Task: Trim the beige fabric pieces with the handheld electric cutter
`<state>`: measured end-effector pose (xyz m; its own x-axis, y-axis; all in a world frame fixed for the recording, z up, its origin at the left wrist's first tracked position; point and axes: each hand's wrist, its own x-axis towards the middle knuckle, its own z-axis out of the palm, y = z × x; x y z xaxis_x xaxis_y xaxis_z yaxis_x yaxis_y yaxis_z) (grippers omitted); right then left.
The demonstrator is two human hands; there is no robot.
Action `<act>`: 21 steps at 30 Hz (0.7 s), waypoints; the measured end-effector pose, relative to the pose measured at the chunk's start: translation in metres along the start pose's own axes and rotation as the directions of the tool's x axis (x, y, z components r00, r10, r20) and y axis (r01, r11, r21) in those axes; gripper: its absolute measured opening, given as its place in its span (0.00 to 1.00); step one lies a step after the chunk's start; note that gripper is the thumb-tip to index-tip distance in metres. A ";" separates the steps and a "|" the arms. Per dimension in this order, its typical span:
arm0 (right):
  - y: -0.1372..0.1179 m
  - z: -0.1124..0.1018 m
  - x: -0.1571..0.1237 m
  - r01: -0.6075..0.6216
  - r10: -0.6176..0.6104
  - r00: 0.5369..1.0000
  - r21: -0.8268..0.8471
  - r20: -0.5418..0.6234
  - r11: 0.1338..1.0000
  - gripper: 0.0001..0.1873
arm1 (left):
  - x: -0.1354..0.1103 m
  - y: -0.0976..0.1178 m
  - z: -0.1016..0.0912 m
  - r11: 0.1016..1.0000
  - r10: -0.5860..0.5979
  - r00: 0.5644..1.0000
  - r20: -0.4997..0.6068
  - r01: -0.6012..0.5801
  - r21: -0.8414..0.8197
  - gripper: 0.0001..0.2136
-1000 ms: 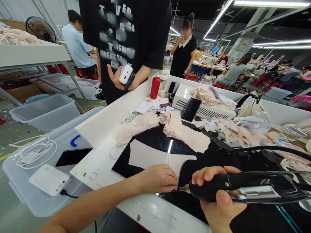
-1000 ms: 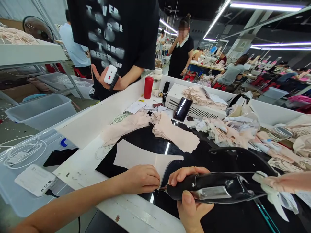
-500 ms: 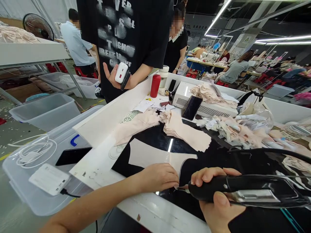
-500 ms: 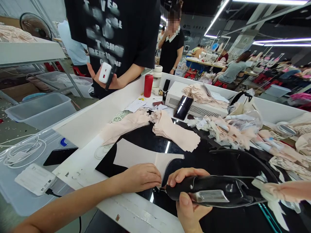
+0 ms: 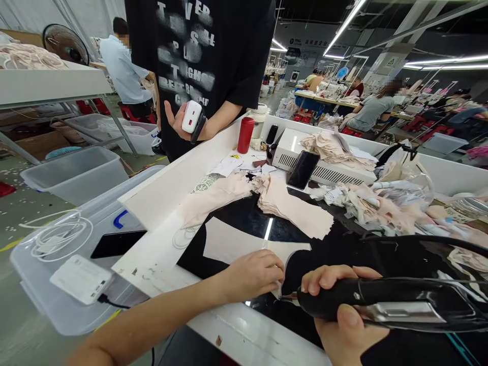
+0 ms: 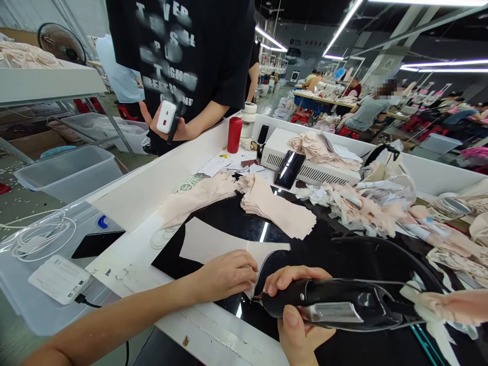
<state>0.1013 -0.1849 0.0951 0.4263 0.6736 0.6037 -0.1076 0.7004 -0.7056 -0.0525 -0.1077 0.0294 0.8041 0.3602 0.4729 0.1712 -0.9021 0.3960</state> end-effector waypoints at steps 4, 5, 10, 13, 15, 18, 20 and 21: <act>0.000 0.000 -0.001 -0.018 0.018 1.000 -0.001 -0.006 1.000 0.23 | 0.001 0.000 0.001 0.995 0.096 0.995 0.037 -0.097 0.037 0.04; -0.001 0.000 -0.001 -0.020 0.020 1.000 -0.002 -0.008 1.000 0.23 | 0.001 0.000 0.002 0.993 0.108 0.993 0.053 -0.110 0.041 0.03; -0.001 -0.001 -0.001 -0.021 0.021 1.000 -0.010 -0.015 1.000 0.23 | -0.001 -0.003 0.003 0.991 0.110 0.990 0.090 -0.115 0.061 0.04; 0.000 -0.001 -0.001 -0.027 0.027 1.000 -0.009 -0.013 1.000 0.23 | -0.003 -0.004 -0.003 0.991 0.127 0.987 0.093 -0.131 0.029 0.07; 0.000 -0.002 -0.001 -0.030 0.030 0.999 -0.013 -0.014 0.999 0.23 | -0.004 -0.005 -0.009 0.989 0.150 0.983 0.102 -0.150 -0.003 0.09; 0.001 -0.002 -0.002 -0.024 0.024 1.000 -0.017 -0.005 1.000 0.23 | -0.005 -0.005 -0.016 0.986 0.165 0.979 0.120 -0.162 -0.032 0.10; 0.001 -0.003 -0.002 -0.023 0.023 1.000 -0.023 0.000 0.999 0.23 | -0.006 -0.005 -0.018 0.986 0.168 0.977 0.133 -0.164 -0.039 0.10; 0.001 -0.002 -0.002 -0.023 0.023 1.000 -0.026 -0.001 0.999 0.23 | -0.007 -0.005 -0.019 0.986 0.166 0.977 0.136 -0.162 -0.042 0.10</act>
<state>0.1026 -0.1864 0.0928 0.4251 0.6892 0.5867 -0.0941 0.6784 -0.7287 -0.0692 -0.1010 0.0389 0.8914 0.1695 0.4204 0.0147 -0.9378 0.3468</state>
